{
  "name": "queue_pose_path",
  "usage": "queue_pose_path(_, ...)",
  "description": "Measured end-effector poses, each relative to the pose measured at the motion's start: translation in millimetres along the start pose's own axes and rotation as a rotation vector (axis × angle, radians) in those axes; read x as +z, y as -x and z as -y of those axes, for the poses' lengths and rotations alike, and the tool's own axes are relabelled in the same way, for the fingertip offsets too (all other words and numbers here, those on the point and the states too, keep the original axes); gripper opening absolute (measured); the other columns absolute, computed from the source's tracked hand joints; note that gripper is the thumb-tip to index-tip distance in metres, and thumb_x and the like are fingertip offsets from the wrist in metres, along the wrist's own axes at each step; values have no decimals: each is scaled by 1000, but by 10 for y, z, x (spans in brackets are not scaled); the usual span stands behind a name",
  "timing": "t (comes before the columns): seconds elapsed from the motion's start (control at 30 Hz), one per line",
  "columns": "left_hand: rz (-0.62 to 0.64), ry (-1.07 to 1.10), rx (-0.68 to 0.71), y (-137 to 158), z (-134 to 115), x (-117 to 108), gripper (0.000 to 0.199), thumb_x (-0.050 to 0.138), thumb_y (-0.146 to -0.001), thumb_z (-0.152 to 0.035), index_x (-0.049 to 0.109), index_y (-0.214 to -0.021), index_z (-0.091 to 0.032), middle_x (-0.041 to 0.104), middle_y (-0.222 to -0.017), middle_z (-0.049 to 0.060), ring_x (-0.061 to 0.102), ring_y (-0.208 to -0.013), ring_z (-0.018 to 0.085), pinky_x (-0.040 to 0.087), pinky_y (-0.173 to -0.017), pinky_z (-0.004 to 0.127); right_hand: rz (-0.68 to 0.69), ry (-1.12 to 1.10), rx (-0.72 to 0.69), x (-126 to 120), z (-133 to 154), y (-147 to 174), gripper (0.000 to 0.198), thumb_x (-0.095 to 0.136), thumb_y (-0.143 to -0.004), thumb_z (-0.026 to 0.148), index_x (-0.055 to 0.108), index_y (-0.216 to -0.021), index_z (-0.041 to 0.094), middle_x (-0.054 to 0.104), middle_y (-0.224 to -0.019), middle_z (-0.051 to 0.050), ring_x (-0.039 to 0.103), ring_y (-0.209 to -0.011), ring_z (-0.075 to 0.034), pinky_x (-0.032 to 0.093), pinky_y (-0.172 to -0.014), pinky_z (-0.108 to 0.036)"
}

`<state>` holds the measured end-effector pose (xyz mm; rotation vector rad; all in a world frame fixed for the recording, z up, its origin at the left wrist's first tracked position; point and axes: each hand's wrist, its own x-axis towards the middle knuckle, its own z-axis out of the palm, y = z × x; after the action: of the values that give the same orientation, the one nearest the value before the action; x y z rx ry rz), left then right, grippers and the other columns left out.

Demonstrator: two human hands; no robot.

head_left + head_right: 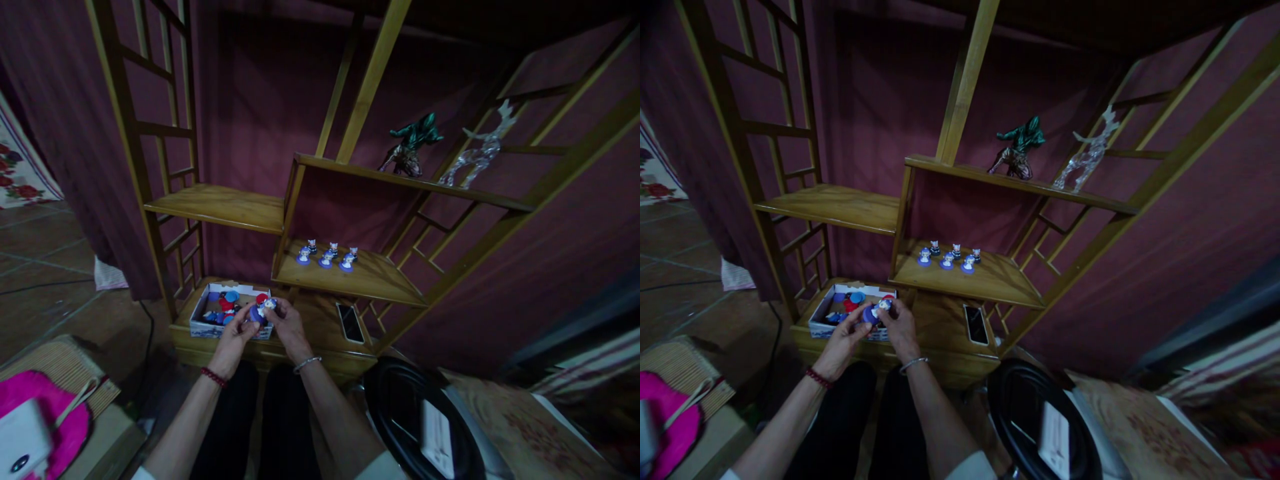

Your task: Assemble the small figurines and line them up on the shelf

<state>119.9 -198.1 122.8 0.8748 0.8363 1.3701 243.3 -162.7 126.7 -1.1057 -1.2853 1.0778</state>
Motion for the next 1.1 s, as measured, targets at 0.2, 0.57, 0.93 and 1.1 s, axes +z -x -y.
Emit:
queue_pose_path(0.2, -13, 69, -22, 35, -21, 15, 56, 70, -59, -27, 54, -112, -20, 59, -104, 6, 56, -79, 15, 42, -70, 25, 4, -15, 7, 16, 79, 27, 27, 61, -64, 26, 59, -89, 18, 65, -83, -1, 58, -77, -15, 45, -74, -28)
queue_pose_path(0.57, 29, 168, -73, 64, -41, -5, 53, 71, -59, -25, 56, -110, -20, 58, -103, 7, 55, -73, 13, 41, -67, 23, -1, -31, 16, 23, 117, 61, 27, 62, -64, 29, 59, -88, 18, 65, -82, -1, 58, -77, -16, 46, -73, -29)
queue_pose_path(0.93, 28, 168, -68, 88, -37, 12, 48, 70, -60, -26, 59, -105, -18, 60, -92, 6, 54, -73, 12, 40, -65, 23, 2, -20, 14, 33, 125, 80, 28, 62, -63, 27, 58, -89, 18, 64, -82, 0, 58, -77, -15, 45, -74, -28)
queue_pose_path(1.1, 38, 189, -69, 91, -25, 3, 48, 70, -61, -26, 58, -106, -18, 60, -92, 5, 54, -72, 12, 41, -66, 24, 41, -6, -15, 23, 127, 84, 25, 60, -65, 27, 59, -88, 19, 64, -82, 0, 58, -76, -15, 45, -73, -27)
